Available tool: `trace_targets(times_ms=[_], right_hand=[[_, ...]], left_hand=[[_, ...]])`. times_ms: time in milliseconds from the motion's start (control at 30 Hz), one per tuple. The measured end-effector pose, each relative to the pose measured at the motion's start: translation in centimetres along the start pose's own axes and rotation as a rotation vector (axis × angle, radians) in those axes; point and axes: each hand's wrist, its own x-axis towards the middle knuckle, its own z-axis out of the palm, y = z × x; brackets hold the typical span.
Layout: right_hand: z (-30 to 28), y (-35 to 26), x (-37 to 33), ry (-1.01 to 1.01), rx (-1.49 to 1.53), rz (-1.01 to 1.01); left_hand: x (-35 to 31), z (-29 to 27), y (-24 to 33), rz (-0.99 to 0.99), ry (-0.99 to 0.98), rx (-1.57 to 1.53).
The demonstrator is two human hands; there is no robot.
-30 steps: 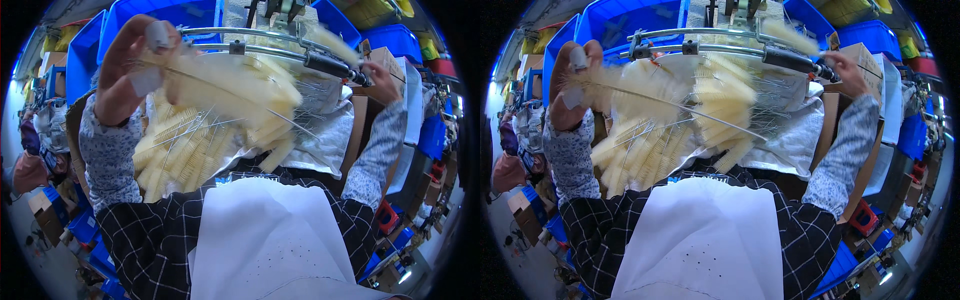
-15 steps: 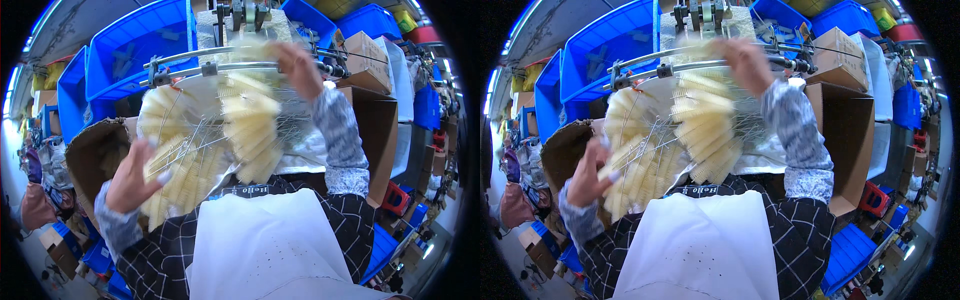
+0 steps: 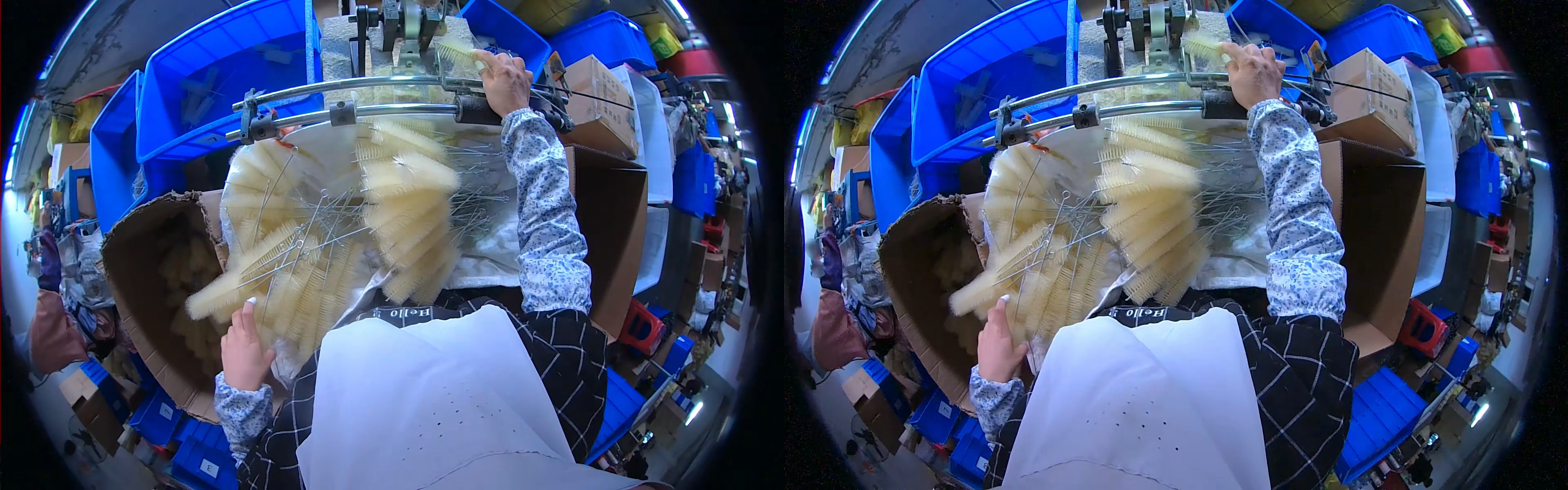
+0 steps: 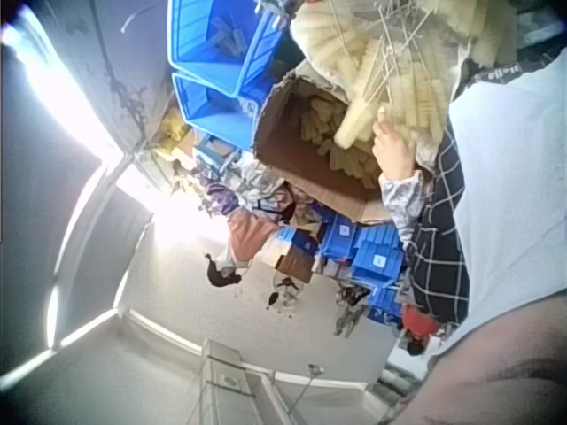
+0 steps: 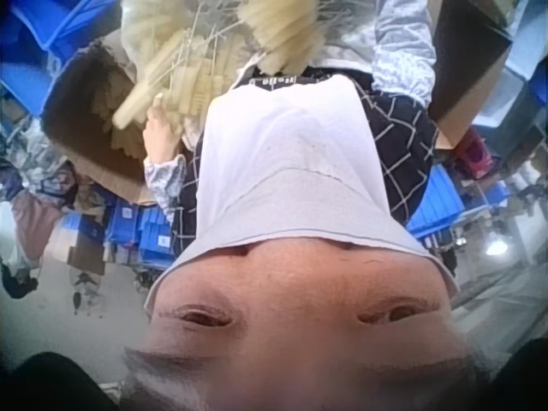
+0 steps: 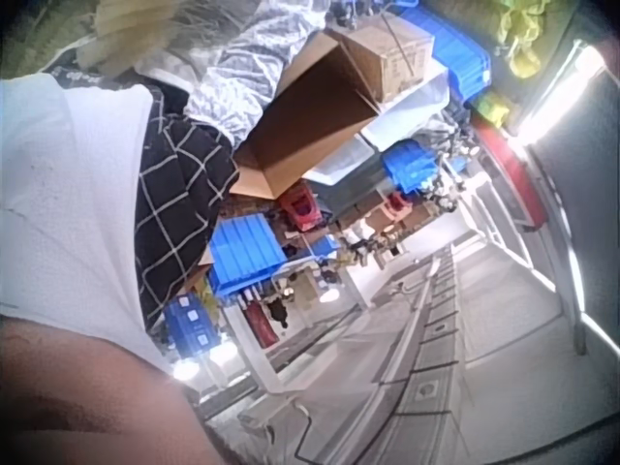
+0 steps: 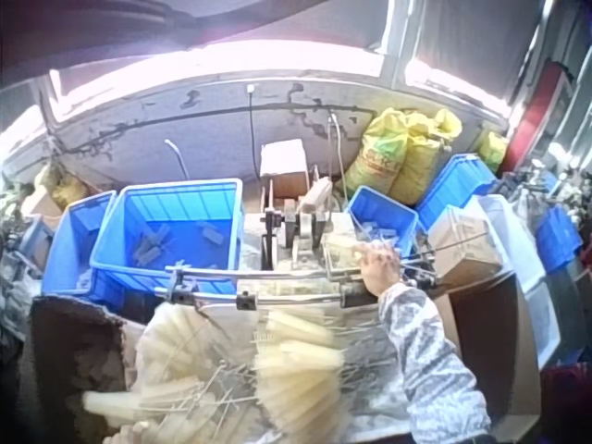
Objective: Manually assembling small cleaning brushes by aligning bristles and loading them into an assembly fixture.
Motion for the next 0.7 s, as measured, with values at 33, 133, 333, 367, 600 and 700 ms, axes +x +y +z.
trace_targets(times_ms=[33, 133, 333, 367, 600, 700], right_hand=[[0.0, -0.1, 0.1, 0.0, 0.0, -0.001], [0.1, 0.2, 0.3, -0.106, 0.054, 0.046], [1.6, 2.9, 2.1, 0.023, -0.096, -0.085], [2.7, 1.8, 3.5, 0.007, -0.012, -0.15], [1.3, 4.7, 0.9, 0.073, -0.187, 0.037], [0.2, 5.0, -0.1, 0.052, -0.211, 0.161]], left_hand=[[0.2, -0.3, 0.0, 0.003, 0.017, 0.065], [0.9, -2.4, 0.3, 0.108, 0.155, 0.102], [4.4, -4.9, 0.5, 0.249, 0.208, 0.201], [3.5, -5.4, 0.2, 0.241, 0.217, 0.216], [4.6, -6.3, 0.2, 0.157, 0.4, 0.317], [3.6, -6.9, -0.7, 0.044, 0.382, 0.354]])
